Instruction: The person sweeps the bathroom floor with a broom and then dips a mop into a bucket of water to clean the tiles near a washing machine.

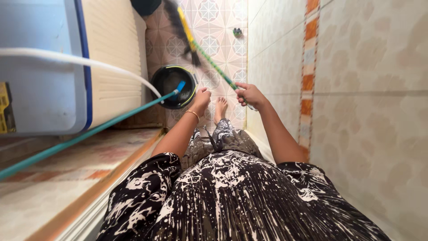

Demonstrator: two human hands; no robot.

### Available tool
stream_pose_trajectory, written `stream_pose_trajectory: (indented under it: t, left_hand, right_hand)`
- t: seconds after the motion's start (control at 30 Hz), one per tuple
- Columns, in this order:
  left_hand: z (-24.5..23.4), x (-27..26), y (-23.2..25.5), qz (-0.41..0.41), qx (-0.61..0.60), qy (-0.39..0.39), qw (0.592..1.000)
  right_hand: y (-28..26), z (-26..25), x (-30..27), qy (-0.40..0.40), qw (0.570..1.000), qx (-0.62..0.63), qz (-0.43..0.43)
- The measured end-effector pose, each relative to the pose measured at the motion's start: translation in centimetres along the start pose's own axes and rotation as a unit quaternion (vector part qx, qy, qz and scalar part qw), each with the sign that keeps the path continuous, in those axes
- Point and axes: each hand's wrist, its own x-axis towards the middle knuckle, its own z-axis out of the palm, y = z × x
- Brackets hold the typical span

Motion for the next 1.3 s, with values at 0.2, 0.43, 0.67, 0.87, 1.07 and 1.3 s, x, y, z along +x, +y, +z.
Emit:
stream_pose_trajectory:
  t: [0.2, 0.43, 0.67, 0.87, 1.07, 1.3]
  left_hand:
    - [4.6, 3.9, 4.6, -0.014, 0.007, -0.002, 1.000]
    - [4.0, 3.5, 7.4, -0.042, -0.031, 0.019, 0.998]
    - [2.5, 2.9, 7.4, -0.038, -0.073, 0.069, 0.994]
    - [2.1, 2.9, 7.9, -0.030, -0.075, 0.077, 0.994]
    - [2.8, 6.6, 8.4, 0.066, 0.053, 0.112, 0.990]
    - [2.9, 10.7, 11.2, 0.031, 0.049, 0.098, 0.993]
  right_hand:
    - [-5.9, -4.4, 5.4, 0.230, 0.929, -0.272, -0.100]
    - [-12.6, -9.1, 15.2, 0.297, 0.864, -0.389, -0.117]
    - [-11.7, -4.6, 17.7, 0.169, 0.855, -0.484, -0.071]
    - [-9.7, -1.1, 17.0, -0.009, 0.892, -0.447, -0.062]
    - [-15.2, -4.5, 11.2, -0.127, 0.953, -0.257, 0.093]
    - [-22.7, -6.1, 5.5, 0.038, 0.925, -0.377, 0.028]
